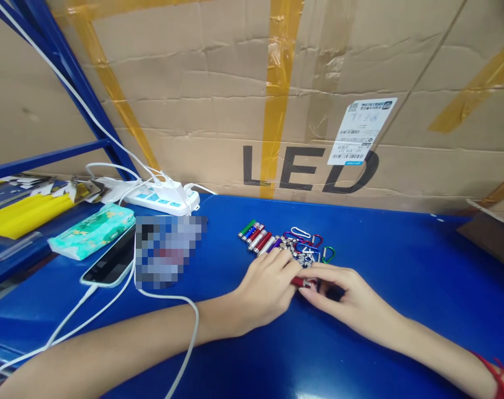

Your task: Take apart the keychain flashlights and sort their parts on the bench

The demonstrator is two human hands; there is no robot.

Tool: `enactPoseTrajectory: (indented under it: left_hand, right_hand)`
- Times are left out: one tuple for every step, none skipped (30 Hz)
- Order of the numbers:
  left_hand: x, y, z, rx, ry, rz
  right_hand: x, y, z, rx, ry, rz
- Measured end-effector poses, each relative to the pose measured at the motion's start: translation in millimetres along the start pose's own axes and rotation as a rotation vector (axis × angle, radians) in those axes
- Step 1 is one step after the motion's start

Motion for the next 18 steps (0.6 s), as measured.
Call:
enactPoseTrajectory:
  left_hand:
    - [-1, -0.4, 5, 0.047, 0.051, 0.016]
    - [-1, -0.8, 8, 0.106, 0.090, 0.027]
    - [-1, -1.5, 11, 0.166, 0.119, 0.036]
    - [-2, -2.5, 14, 0.221, 0.142, 0.041]
    - [-2, -3.9, 17, 0.268, 0.161, 0.047]
    - [-2, -5.6, 21, 0.308, 0.183, 0.050]
    - [-2, -7.3, 24, 0.344, 0.211, 0.047]
    - [-2, -8.8, 29, 0.380, 0.246, 0.037]
    - [-2, -10.3, 33, 0.420, 0.279, 0.024]
    - [-2, -11.7, 36, 0.463, 0.306, 0.010]
    - [-2, -12.8, 38, 0.503, 0.327, -0.003]
    - [-2, -13.5, 39, 0.537, 0.343, -0.015]
    - [-2, -14.0, 40, 0.566, 0.357, -0.023]
    - [-2, -14.3, 40, 0.594, 0.373, -0.027]
    - [-2, -14.4, 40, 0.623, 0.393, -0.029]
    - [-1, -14.1, 40, 0.651, 0.415, -0.031]
    - [-1, -13.6, 39, 0.678, 0.432, -0.030]
    - [0, -12.8, 39, 0.704, 0.444, -0.028]
  right_hand:
    - [0, -1, -6, -0.067, -0.049, -0.009]
    - [1, -3, -12, -0.138, -0.093, -0.014]
    - [2, -5, -17, -0.206, -0.132, -0.009]
    - [3, -8, -21, -0.268, -0.159, 0.004]
    - [3, -10, -23, -0.319, -0.176, 0.020]
    - [4, -13, -26, -0.363, -0.188, 0.029]
    - [4, -14, -28, -0.398, -0.200, 0.033]
    - [4, -15, -30, -0.431, -0.217, 0.029]
    - [3, -16, -33, -0.467, -0.237, 0.015]
    - [2, -15, -36, -0.499, -0.258, -0.008]
    - [2, -14, -38, -0.524, -0.274, -0.037]
    - [1, -13, -40, -0.545, -0.284, -0.061]
    - [0, -12, -41, -0.556, -0.291, -0.071]
    - [0, -12, -41, -0.561, -0.294, -0.079]
    - [0, -11, -41, -0.560, -0.299, -0.078]
    - [0, -11, -40, -0.553, -0.303, -0.072]
    - [1, -10, -40, -0.543, -0.308, -0.066]
    - [2, -10, -40, -0.535, -0.314, -0.058]
Point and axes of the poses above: each hand's wrist, its own x-axis away from the middle knuckle, its own y-axis out of the back of the hand, z = x × y, the point moved 7 cm from there along -x, towards the middle knuckle, and after that the axes turned 5 degrees about x, right-handed, at the moved point
